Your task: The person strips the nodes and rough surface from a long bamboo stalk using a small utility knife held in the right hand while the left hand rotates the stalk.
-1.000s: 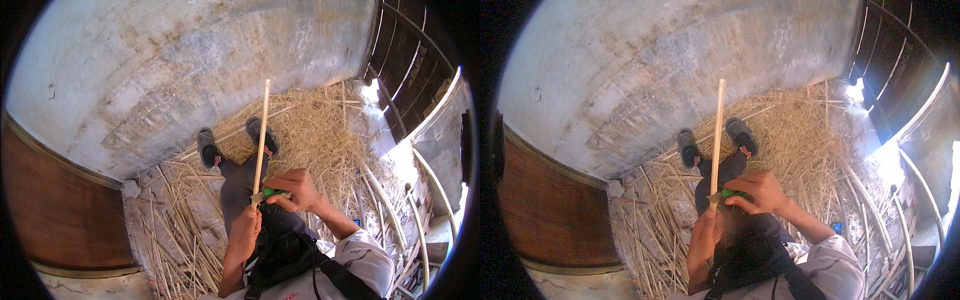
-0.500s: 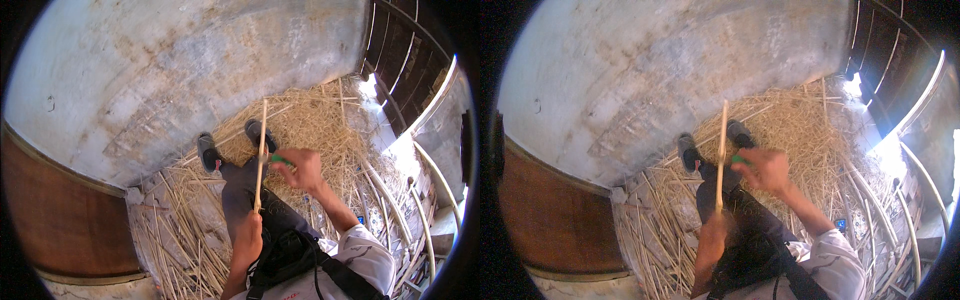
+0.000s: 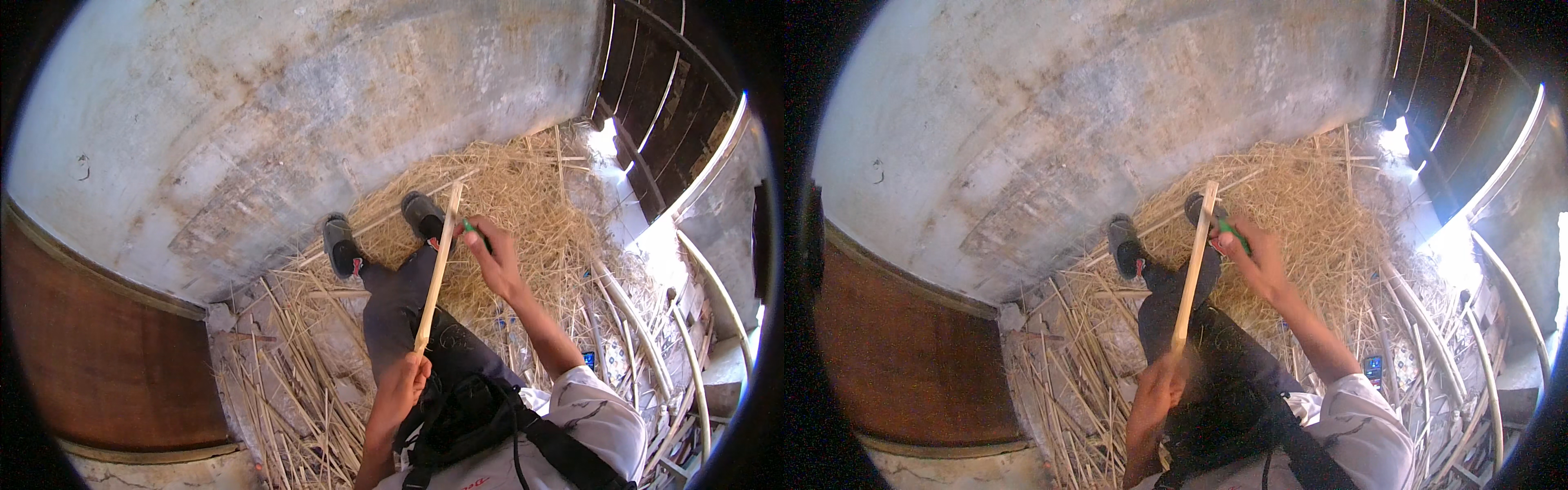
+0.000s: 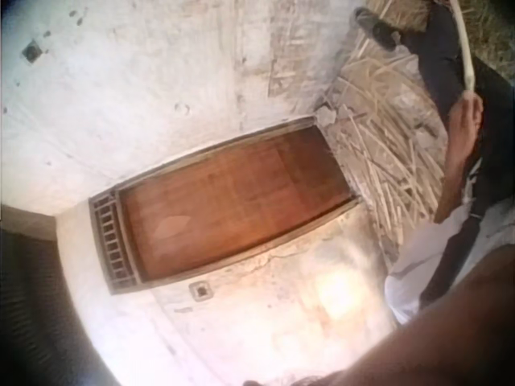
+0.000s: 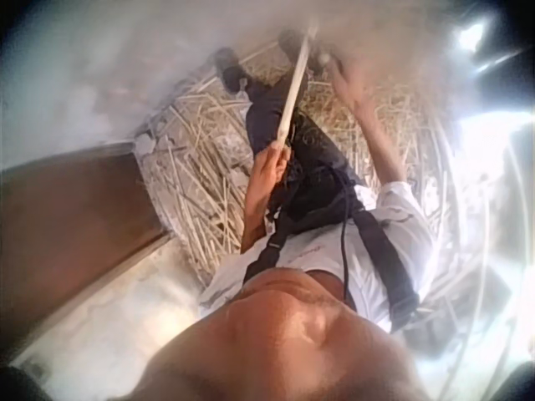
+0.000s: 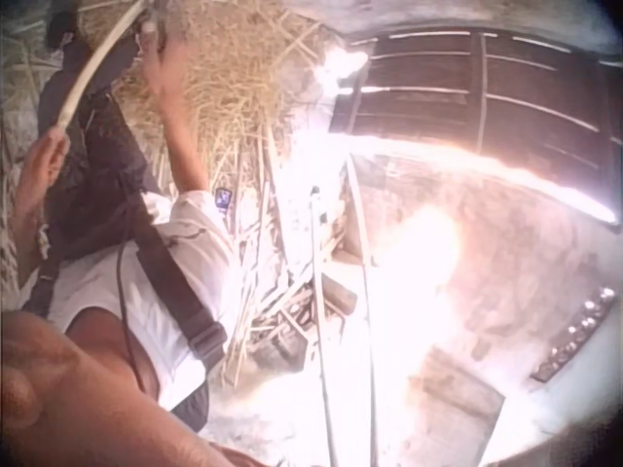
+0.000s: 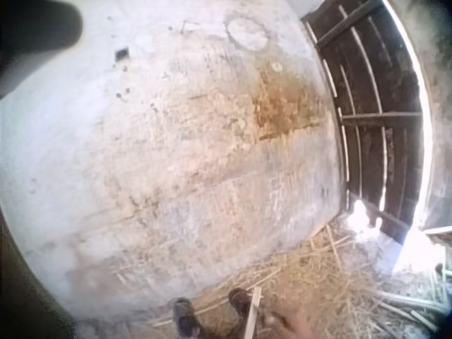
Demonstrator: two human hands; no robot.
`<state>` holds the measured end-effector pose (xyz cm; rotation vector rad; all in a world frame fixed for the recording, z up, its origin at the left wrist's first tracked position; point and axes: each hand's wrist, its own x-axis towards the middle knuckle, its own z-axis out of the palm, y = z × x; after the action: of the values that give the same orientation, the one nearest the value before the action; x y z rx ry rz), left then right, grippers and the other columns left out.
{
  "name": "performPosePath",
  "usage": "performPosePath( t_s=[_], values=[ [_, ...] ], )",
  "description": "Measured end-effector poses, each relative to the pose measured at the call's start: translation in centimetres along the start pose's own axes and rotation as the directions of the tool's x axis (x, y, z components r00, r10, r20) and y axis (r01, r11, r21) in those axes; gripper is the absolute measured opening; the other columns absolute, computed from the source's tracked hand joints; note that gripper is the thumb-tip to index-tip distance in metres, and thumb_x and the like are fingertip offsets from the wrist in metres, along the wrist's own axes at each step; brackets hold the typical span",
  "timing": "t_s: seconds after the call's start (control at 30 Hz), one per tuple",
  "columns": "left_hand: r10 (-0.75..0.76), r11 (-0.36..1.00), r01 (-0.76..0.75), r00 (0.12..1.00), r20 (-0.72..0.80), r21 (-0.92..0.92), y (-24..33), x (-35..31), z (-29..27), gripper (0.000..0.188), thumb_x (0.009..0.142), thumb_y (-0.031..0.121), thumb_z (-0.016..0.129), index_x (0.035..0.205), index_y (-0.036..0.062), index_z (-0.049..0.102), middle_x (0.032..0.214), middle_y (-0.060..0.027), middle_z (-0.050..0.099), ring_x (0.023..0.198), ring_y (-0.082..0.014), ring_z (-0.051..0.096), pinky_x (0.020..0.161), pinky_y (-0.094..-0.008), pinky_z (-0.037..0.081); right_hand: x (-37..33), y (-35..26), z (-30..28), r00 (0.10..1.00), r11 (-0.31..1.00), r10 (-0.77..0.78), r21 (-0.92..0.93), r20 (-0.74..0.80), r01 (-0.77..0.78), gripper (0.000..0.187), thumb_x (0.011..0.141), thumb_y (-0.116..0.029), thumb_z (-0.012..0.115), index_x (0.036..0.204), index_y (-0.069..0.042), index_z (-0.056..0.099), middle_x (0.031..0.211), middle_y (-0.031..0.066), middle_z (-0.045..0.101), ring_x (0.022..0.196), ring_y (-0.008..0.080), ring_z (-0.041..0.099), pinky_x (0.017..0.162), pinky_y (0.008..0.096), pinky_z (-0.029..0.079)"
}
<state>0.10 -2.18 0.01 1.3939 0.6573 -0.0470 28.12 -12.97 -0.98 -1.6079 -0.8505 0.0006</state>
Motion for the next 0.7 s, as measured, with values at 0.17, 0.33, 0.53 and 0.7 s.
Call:
performPosePath(
  t_s=[0.17, 0.33, 0.53, 0.7],
  values=[
    [-0.066, 0.987, 0.080, 0.993, 0.099, -0.140, 0.7, 0.7, 0.1, 0.066, 0.111, 0.066, 0.037, 0.091, 0.0057, 0.058, 0.062, 0.0072, 0.035, 0.047, -0.0033, 0.029, 0.044, -0.0227, 0.025, -2.8, -1.1, 0.5, 0.963, 1.000, 0.017, 0.009, 0.269, -0.020, 0.037, 0.106, -0.038, 0.062, 0.116, -0.003, 0.067, 0.084, 0.0140, 0.068, 0.077, 0.0288, 0.071, 0.068, 0.0391, 0.052],
    [-0.009, 0.973, 0.054, 0.981, 0.196, -0.226, 1.1, 1.4, -0.9, 0.067, 0.110, 0.067, 0.036, 0.093, 0.0064, 0.057, 0.059, 0.0059, 0.038, 0.045, -0.0044, 0.030, 0.042, -0.0234, 0.027, -4.5, -3.0, 1.1, 0.918, 0.993, -0.097, -0.026, 0.385, 0.115, 0.032, 0.100, -0.034, 0.072, 0.115, -0.006, 0.069, 0.081, 0.0155, 0.068, 0.072, 0.0372, 0.069, 0.065, 0.0440, 0.052],
    [0.005, 0.960, 0.044, 0.985, 0.171, -0.277, 2.0, 1.4, -0.5, 0.061, 0.112, 0.064, 0.035, 0.100, 0.0081, 0.053, 0.059, 0.0026, 0.041, 0.047, -0.0069, 0.034, 0.044, -0.0251, 0.028, -5.7, -3.6, 1.5, 0.893, 0.983, -0.164, -0.009, 0.418, 0.185, 0.031, 0.095, -0.032, 0.077, 0.113, -0.007, 0.072, 0.087, 0.0147, 0.072, 0.076, 0.0383, 0.071, 0.069, 0.0447, 0.056],
    [0.064, 0.990, -0.062, 0.998, 0.010, -0.123, 2.2, 1.3, 0.2, 0.056, 0.113, 0.060, 0.034, 0.096, 0.0106, 0.051, 0.061, 0.0016, 0.042, 0.050, -0.0074, 0.036, 0.046, -0.0262, 0.027, -5.8, -3.6, 1.5, 0.911, 0.975, -0.204, -0.011, 0.357, 0.222, 0.032, 0.091, -0.031, 0.081, 0.111, -0.008, 0.075, 0.090, 0.0134, 0.074, 0.077, 0.0364, 0.072, 0.068, 0.0431, 0.057]
  ],
)
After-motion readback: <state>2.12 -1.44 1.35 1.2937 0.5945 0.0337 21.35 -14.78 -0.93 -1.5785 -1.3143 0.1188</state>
